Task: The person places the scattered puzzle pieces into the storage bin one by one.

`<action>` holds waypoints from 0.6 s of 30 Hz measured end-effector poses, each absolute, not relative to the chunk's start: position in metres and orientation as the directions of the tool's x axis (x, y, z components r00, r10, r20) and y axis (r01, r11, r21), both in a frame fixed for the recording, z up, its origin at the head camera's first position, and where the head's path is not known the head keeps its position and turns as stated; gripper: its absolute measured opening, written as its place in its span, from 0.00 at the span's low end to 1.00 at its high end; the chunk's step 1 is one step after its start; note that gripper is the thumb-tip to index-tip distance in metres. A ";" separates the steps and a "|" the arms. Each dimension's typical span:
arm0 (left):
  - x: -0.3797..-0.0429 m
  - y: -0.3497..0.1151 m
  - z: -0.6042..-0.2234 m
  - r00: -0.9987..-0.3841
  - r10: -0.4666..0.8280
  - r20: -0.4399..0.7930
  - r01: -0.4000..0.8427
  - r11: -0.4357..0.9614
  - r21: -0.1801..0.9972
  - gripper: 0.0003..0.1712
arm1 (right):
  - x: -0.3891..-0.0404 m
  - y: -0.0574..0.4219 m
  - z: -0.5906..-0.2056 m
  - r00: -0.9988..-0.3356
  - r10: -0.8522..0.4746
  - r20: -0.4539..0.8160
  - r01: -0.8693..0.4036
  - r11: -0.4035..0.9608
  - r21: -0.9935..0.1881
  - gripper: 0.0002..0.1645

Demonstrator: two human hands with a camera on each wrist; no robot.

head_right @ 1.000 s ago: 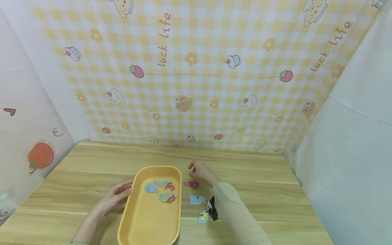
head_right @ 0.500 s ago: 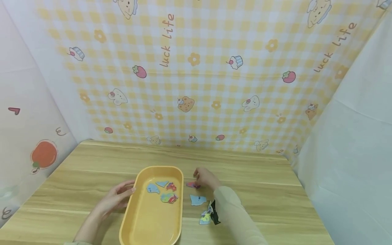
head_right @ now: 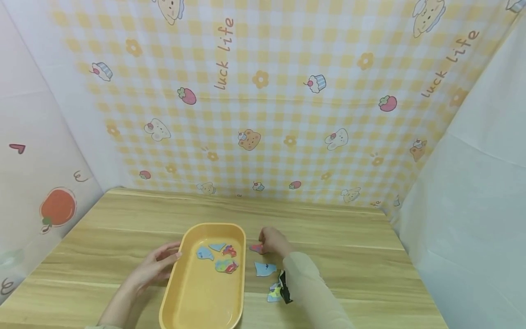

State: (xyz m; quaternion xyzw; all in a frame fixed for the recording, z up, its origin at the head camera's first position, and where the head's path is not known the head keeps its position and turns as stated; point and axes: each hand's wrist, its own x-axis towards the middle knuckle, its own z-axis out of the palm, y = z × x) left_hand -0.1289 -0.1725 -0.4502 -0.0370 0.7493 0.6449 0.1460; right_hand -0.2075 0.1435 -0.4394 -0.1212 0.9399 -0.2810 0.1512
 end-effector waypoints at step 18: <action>-0.127 -0.171 -0.450 -0.956 0.123 -0.265 -0.243 0.166 0.956 0.33 | -0.204 0.143 -0.433 -0.908 -0.362 -0.211 -0.190 0.805 -0.562 0.13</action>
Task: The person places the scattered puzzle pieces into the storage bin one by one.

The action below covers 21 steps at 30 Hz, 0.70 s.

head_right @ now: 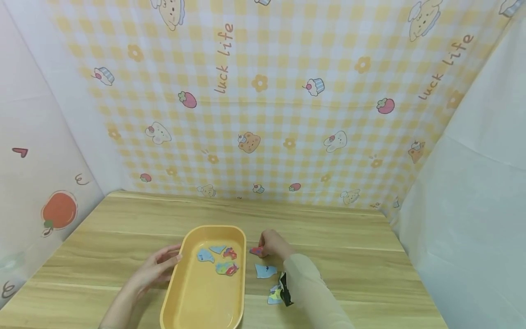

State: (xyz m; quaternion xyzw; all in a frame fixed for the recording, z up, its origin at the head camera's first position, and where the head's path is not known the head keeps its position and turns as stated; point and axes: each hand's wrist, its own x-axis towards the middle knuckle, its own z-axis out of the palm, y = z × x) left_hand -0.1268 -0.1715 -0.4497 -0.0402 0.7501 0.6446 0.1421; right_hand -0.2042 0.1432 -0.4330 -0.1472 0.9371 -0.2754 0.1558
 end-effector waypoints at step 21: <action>-0.127 -0.171 -0.450 -0.956 0.118 -0.269 -0.248 0.171 0.954 0.32 | -0.237 0.165 -0.463 -0.884 -0.437 -0.168 -0.275 0.775 -0.568 0.12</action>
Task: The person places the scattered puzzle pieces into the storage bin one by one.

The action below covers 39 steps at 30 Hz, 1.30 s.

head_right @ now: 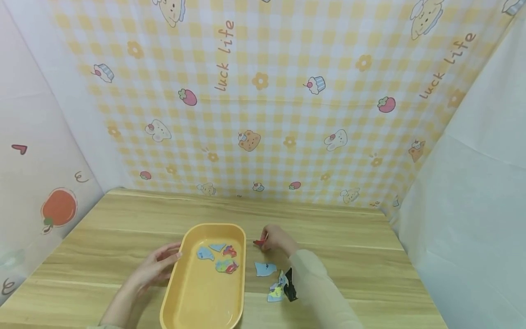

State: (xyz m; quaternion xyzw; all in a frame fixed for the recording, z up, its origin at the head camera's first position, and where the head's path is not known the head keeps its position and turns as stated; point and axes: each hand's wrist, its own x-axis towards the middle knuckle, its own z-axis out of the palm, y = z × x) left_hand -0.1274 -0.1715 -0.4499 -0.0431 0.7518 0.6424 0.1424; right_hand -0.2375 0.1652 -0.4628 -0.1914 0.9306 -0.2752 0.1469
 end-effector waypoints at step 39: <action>-0.127 -0.171 -0.449 -0.955 0.105 -0.278 -0.257 0.180 0.950 0.32 | -0.216 0.123 -0.369 -0.881 -0.438 -0.180 -0.279 0.787 -0.550 0.03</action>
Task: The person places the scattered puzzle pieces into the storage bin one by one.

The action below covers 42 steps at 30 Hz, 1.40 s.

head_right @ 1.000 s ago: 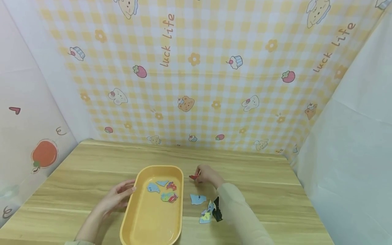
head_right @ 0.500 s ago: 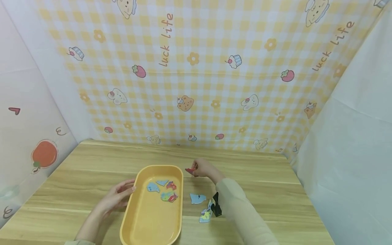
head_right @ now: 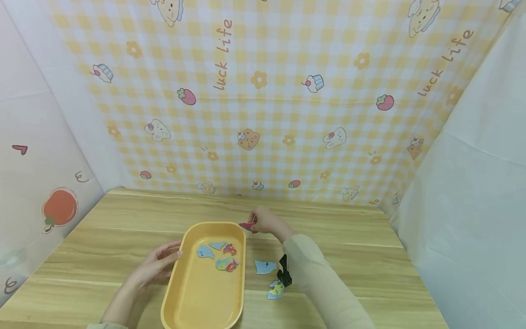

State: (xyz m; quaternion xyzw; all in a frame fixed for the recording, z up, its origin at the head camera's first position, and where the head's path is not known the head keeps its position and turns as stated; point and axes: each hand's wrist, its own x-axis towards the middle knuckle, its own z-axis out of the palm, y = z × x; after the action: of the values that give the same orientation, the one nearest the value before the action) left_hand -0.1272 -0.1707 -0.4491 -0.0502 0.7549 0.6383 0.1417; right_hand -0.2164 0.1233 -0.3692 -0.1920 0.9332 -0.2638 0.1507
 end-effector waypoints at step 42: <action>-0.128 -0.170 -0.451 -0.957 0.107 -0.271 -0.251 0.168 0.953 0.32 | -0.195 0.041 -0.378 -0.776 -0.558 -0.294 -0.324 0.753 -0.572 0.04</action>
State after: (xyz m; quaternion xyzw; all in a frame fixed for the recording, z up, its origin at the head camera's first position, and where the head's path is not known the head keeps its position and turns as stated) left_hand -0.1275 -0.1704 -0.4510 -0.0481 0.7515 0.6430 0.1393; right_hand -0.1950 0.0410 -0.3777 -0.2430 0.9076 -0.2535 0.2300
